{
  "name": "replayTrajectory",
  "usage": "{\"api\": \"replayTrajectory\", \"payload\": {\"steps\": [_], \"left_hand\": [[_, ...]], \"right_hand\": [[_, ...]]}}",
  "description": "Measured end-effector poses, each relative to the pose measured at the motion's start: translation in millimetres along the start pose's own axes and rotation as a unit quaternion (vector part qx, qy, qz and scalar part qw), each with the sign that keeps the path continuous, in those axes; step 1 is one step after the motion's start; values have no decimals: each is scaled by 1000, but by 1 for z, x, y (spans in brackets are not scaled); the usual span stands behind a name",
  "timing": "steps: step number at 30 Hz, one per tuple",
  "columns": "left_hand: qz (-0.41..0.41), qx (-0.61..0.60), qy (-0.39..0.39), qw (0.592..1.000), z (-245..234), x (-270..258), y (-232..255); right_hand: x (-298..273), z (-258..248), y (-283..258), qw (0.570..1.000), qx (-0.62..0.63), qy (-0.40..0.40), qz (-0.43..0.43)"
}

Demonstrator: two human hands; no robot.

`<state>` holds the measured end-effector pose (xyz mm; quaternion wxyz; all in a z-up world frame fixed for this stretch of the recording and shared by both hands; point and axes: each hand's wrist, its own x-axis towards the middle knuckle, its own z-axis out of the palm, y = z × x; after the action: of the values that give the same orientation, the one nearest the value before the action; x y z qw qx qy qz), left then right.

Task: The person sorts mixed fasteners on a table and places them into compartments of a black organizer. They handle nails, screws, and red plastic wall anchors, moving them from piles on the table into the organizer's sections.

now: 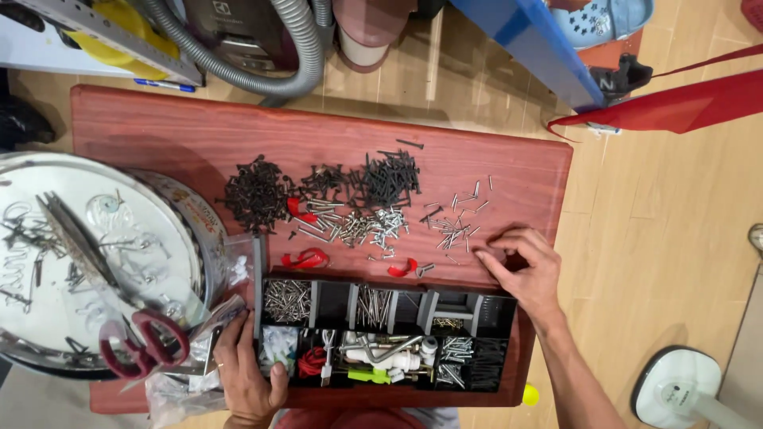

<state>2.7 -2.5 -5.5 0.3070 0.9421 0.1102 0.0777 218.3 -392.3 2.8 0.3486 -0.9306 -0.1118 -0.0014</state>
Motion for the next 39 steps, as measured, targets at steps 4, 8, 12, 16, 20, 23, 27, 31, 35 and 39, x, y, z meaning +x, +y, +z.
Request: {"api": "replayTrajectory", "payload": {"steps": [4, 8, 12, 16, 20, 23, 27, 31, 35, 39], "left_hand": [[-2, 3, 1, 1000, -5, 3, 6], [0, -5, 2, 1000, -5, 3, 7], [-4, -12, -7, 1000, -5, 1, 5], [2, -30, -11, 999, -8, -2, 4], [-1, -39, -8, 999, -6, -3, 2], [3, -30, -6, 1000, -8, -5, 1], [4, -39, -2, 999, -11, -8, 4], [7, -34, 7, 999, -11, -5, 5], [-2, -47, 9, 999, -10, -9, 5], [-9, -47, 20, 999, -8, -10, 10]], "right_hand": [[-2, 0, -1, 1000, 14, 5, -12], [-7, 1, 3, 1000, 14, 8, -16], [-10, 1, 7, 999, 34, 11, -36], [-11, 1, 9, 999, 32, 10, -24], [-14, -1, 8, 999, 33, 10, -17], [-13, 0, 9, 999, 42, 12, -19], [-17, -1, 8, 998, 68, 9, -11], [-18, 0, 6, 996, 80, 14, -26], [-17, -1, 7, 996, 83, 6, -33], [-17, -3, 7, 996, 81, 13, -32]]}}
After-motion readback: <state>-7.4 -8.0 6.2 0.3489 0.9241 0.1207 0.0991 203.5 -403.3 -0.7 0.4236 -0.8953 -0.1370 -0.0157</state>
